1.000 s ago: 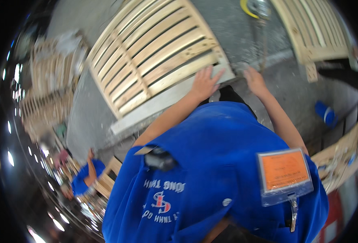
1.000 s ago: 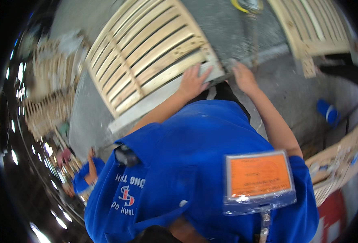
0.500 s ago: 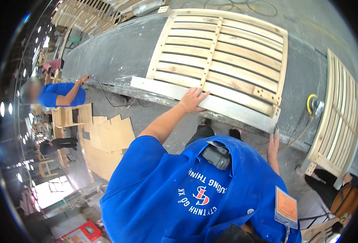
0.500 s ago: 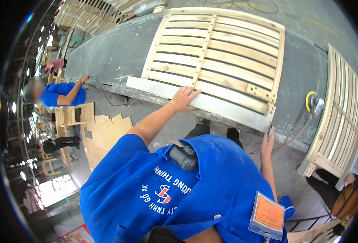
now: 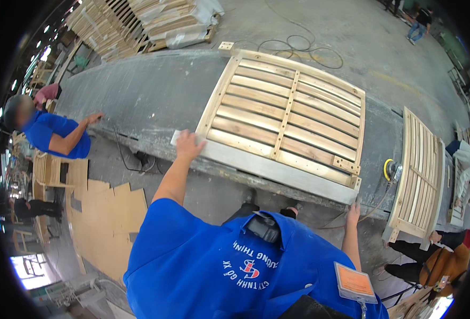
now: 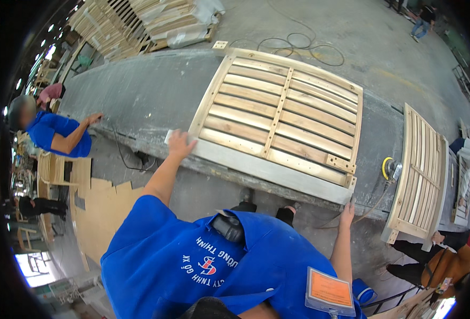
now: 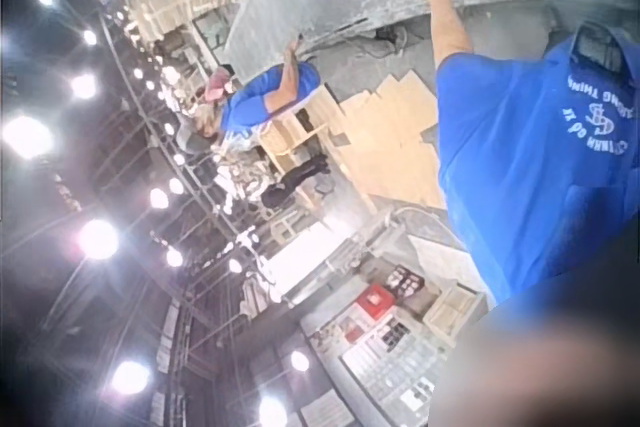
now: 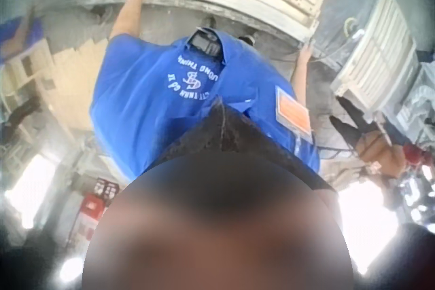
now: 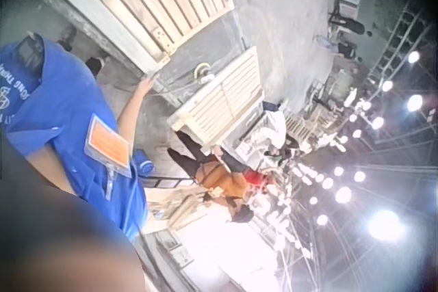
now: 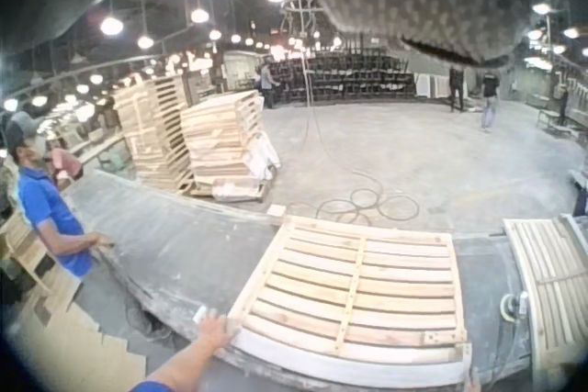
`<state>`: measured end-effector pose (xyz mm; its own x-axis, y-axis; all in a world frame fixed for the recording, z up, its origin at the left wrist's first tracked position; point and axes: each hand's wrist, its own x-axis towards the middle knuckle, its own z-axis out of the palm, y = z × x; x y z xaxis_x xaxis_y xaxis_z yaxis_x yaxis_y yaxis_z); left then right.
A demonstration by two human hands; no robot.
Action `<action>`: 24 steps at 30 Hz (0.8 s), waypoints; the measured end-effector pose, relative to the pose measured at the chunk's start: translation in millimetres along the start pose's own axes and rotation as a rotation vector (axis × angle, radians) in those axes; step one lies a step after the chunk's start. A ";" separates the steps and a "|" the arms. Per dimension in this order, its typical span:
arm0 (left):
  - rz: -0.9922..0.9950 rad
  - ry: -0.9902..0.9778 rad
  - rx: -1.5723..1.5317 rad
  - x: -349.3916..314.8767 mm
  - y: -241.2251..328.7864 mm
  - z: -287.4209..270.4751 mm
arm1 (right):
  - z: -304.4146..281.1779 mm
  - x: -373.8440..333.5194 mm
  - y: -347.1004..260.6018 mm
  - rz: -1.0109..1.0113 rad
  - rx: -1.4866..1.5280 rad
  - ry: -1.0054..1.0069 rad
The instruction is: The person wipes a wooden slatted panel with a cloth, then uses a sanding disc to smooth the surface. They flip the panel and apply a white substance from a bottle to the edges and slats, spreading it with a cloth. The person handles multiple panels, repeating the wiping and application steps.
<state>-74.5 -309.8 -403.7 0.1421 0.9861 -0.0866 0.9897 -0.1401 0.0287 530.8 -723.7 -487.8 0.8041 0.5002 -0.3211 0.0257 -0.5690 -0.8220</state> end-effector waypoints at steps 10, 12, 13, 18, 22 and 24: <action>-0.547 0.054 -0.547 50.7 -97.5 49.3 | 27.9 -13.4 -30.2 0.138 0.030 0.245; -0.527 0.074 -0.500 44.7 -94.8 48.3 | 28.3 -7.3 -27.6 0.150 0.043 0.241; -0.531 0.071 -0.522 38.9 -94.3 47.4 | 26.5 -3.7 -25.8 0.181 0.058 0.239; -0.638 0.095 -0.772 -50.3 -102.2 63.9 | 2.1 5.1 -23.7 0.126 0.016 0.295; -0.822 0.106 -1.475 -90.4 -103.3 79.2 | -15.0 1.1 -27.9 0.124 0.021 0.222; -0.907 0.131 -1.773 -93.1 -95.0 83.9 | -14.4 0.3 -27.3 0.092 0.056 0.202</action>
<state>-180.5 -395.8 -482.0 -0.3830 0.7159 -0.5838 -0.3692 0.4606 0.8072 538.8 -717.4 -458.6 0.9043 0.3042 -0.2996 -0.0814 -0.5661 -0.8203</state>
